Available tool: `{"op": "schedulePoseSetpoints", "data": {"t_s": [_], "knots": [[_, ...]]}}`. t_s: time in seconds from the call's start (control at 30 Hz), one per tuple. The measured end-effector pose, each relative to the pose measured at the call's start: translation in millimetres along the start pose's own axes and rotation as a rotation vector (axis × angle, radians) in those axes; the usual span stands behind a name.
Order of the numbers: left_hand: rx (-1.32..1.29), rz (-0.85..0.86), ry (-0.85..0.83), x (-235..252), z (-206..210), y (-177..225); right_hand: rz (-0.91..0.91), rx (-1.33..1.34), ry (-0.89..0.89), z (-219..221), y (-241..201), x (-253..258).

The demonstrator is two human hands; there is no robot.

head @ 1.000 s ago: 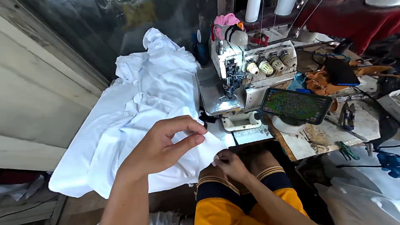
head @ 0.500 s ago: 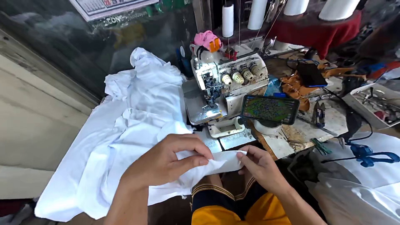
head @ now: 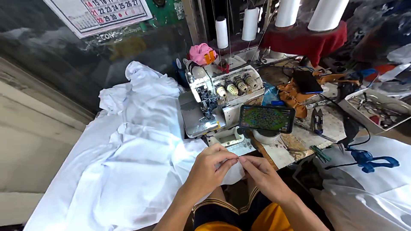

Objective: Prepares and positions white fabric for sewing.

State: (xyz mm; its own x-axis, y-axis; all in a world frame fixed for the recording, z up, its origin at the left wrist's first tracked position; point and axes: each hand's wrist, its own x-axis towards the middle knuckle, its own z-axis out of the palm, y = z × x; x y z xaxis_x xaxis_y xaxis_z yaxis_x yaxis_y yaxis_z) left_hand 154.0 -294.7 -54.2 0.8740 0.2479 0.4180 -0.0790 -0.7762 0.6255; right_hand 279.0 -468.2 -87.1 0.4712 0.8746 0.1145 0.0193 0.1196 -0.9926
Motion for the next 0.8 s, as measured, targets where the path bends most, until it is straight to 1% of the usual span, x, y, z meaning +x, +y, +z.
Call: {"op": "schedulePoseSetpoints", "data": {"t_s": [0.13,0.3,0.4,0.47,0.6,0.8], "knots": [[0.045,-0.055,-0.031,1,1,1,0.006,0.021,-0.056,-4,-3,-1],[0.037,-0.059,0.001,2,4,6,-0.025,-0.115,-0.103,-3,-8,-4],[0.050,-0.036,0.004,0,-7,9,-0.018,-0.236,-0.057,-4,-8,-10],[0.019,-0.065,0.004,-2,-15,9,-0.052,-0.238,-0.017,-4,-8,-14],[-0.037,-0.121,0.018,-5,-18,3,-0.126,-0.258,0.067,5,-7,-12],[-0.182,-0.133,0.031,-9,-23,1,-0.145,-0.315,0.063,1,-13,-12]]}}
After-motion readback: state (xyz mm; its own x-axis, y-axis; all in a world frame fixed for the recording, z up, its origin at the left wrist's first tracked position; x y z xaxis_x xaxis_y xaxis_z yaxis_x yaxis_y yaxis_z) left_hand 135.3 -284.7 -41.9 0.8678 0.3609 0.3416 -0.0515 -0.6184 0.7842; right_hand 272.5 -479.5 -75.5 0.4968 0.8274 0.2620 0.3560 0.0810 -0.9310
